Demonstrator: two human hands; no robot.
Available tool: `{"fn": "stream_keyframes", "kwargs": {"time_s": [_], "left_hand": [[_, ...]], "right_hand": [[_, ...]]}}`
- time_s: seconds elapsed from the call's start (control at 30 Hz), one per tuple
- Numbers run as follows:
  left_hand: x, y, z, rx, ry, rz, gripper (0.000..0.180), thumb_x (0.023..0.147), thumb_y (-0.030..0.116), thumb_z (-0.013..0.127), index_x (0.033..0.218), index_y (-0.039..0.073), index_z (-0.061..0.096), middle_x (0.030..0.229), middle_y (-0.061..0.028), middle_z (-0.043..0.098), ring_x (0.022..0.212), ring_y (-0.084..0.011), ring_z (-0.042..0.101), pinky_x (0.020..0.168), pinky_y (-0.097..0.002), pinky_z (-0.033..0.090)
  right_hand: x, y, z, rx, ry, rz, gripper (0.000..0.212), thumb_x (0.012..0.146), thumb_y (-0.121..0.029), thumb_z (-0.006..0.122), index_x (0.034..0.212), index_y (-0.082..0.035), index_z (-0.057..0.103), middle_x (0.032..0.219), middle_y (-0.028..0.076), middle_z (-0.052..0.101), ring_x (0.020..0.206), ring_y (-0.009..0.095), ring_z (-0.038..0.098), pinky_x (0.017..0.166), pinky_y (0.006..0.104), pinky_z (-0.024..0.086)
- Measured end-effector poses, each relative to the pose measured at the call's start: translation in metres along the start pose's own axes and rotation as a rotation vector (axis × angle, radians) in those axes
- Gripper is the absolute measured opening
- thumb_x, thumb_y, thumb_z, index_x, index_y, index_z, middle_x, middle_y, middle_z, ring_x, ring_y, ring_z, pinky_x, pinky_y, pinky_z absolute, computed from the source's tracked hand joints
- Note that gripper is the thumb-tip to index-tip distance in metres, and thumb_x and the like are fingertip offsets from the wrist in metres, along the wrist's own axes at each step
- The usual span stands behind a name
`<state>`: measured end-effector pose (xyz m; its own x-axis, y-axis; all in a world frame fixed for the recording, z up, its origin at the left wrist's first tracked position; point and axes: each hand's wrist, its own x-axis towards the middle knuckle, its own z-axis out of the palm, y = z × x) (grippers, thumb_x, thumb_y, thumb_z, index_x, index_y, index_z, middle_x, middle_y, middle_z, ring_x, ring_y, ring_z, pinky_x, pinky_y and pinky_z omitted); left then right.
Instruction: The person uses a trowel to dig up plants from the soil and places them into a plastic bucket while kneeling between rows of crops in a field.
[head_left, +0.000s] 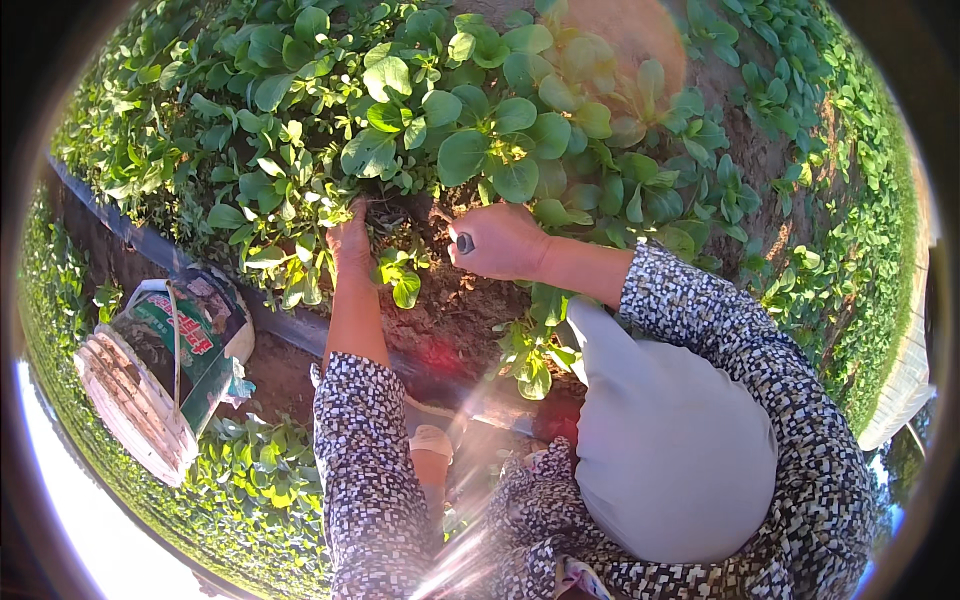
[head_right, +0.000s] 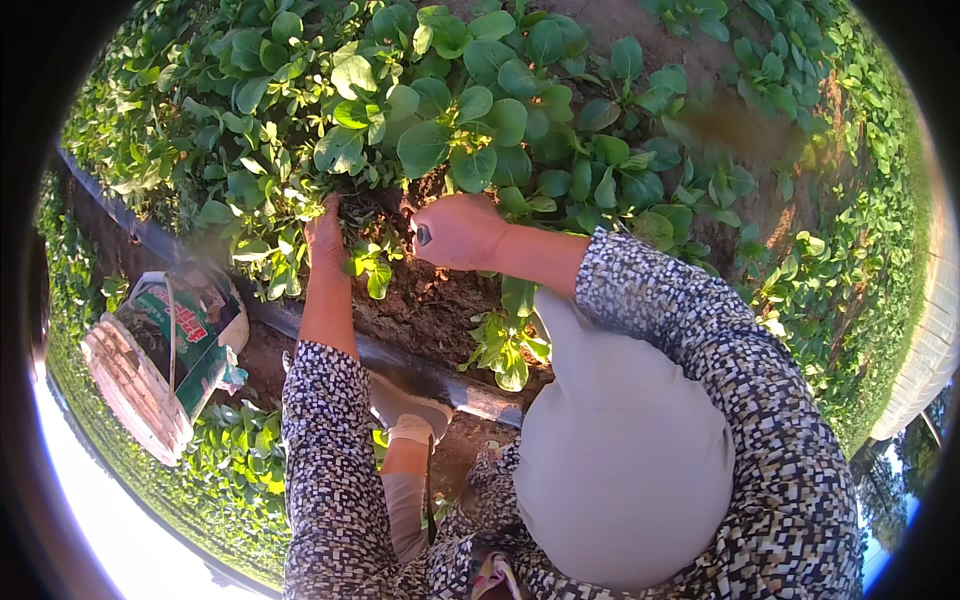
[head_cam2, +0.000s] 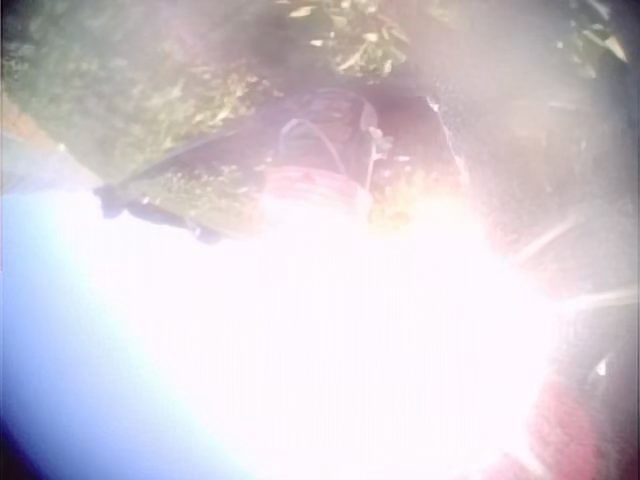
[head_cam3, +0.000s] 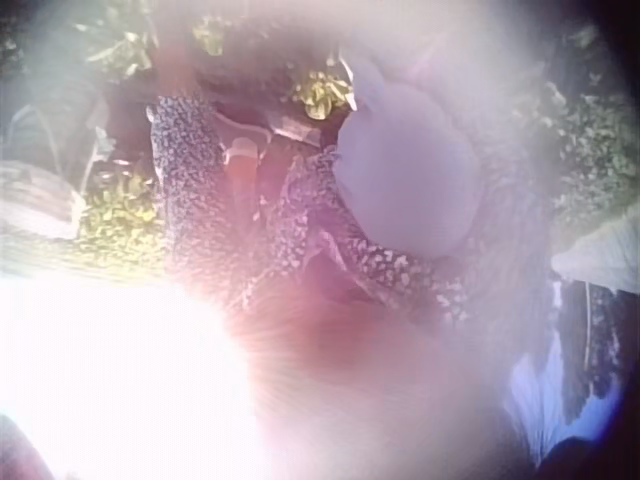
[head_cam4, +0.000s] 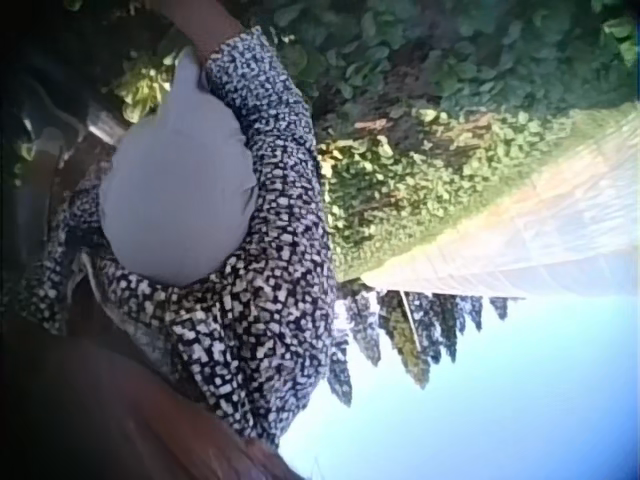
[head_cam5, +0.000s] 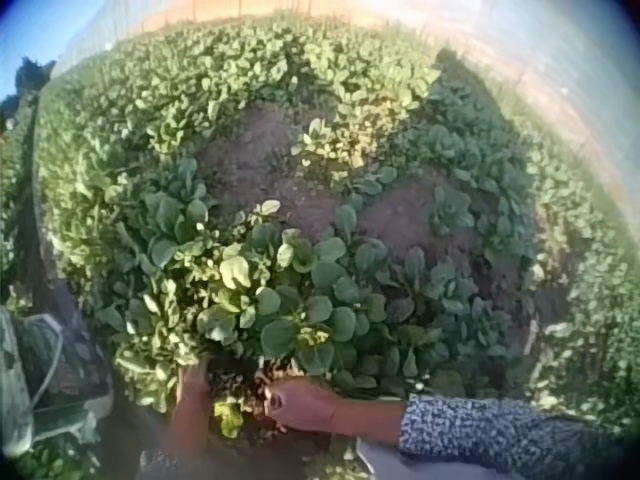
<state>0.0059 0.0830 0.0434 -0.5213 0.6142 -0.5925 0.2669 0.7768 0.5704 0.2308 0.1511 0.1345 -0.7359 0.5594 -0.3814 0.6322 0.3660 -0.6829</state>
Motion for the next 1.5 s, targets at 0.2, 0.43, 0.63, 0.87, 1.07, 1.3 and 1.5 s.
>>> {"fn": "stream_keyframes", "kwargs": {"time_s": [0.2,0.43,0.63,0.87,1.07,1.3,1.5], "left_hand": [[0.009,-0.082,0.002,-1.047,-0.031,-0.08,0.044,0.092,0.04,0.052,0.123,0.008,0.054,0.105,-0.0074,0.065,0.087,-0.0233,0.064,0.073,-0.0416,0.055],[-0.013,-0.022,0.004,-1.161,-0.133,-0.215,0.041,0.094,0.039,0.05,0.123,0.01,0.053,0.113,-0.0054,0.063,0.094,-0.0256,0.063,0.075,-0.0456,0.054],[-0.007,-0.063,-0.026,-0.208,0.217,0.317,0.042,0.09,0.027,0.059,0.124,0.002,0.052,0.11,-0.0077,0.064,0.093,-0.023,0.062,0.08,-0.0398,0.051],[-0.02,0.036,-0.026,0.443,0.065,0.073,0.055,0.074,0.038,0.069,0.123,0.016,0.056,0.101,-0.0204,0.065,0.095,-0.0407,0.062,0.079,-0.0456,0.049],[-0.005,-0.027,-0.065,-1.227,-0.177,-0.084,0.028,0.085,0.021,0.06,0.105,0.002,0.063,0.091,-0.0123,0.069,0.072,-0.0259,0.069,0.063,-0.0395,0.059],[-0.079,-0.009,-0.122,-1.038,0.246,0.074,0.038,0.084,0.013,0.068,0.12,0.008,0.057,0.113,-0.0063,0.061,0.1,-0.0164,0.059,0.083,-0.034,0.052],[-0.185,0.014,-0.384,-0.534,1.051,0.279,0.055,0.088,0.035,0.061,0.131,0.006,0.046,0.126,-0.0132,0.052,0.117,-0.0256,0.051,0.093,-0.0468,0.048]], "right_hand": [[-0.057,-0.001,-0.016,0.043,0.015,-0.098,0.019,0.074,-0.022,0.061,0.065,-0.007,0.054,0.065,0.012,0.057,0.063,0.035,0.056,0.056,0.0427,0.043],[0.017,0.007,0.008,-0.138,-0.129,-0.102,0.02,0.073,-0.029,0.057,0.07,-0.009,0.062,0.068,0.012,0.062,0.068,0.033,0.062,0.063,0.044,0.05],[0.004,0.003,0.017,-0.034,-0.075,-0.133,0.018,0.07,-0.027,0.056,0.064,-0.011,0.058,0.063,0.011,0.058,0.064,0.033,0.06,0.058,0.0455,0.047],[-0.003,0.021,0.016,-0.034,-0.041,-0.09,0.016,0.07,-0.026,0.057,0.063,-0.012,0.059,0.062,0.011,0.058,0.062,0.033,0.059,0.055,0.0449,0.046],[-0.006,0.017,0.018,0.003,-0.06,-0.07,0.016,0.07,-0.027,0.06,0.066,-0.012,0.061,0.064,0.01,0.06,0.064,0.032,0.061,0.058,0.0436,0.047],[-0.007,0.021,0.024,0.003,-0.061,-0.051,0.018,0.071,-0.03,0.062,0.071,-0.011,0.064,0.068,0.01,0.062,0.068,0.031,0.062,0.061,0.0425,0.047],[-0.011,0.017,0.02,0.032,-0.06,-0.02,0.021,0.072,-0.031,0.063,0.073,-0.01,0.064,0.069,0.011,0.062,0.069,0.03,0.062,0.061,0.0415,0.047]]}}
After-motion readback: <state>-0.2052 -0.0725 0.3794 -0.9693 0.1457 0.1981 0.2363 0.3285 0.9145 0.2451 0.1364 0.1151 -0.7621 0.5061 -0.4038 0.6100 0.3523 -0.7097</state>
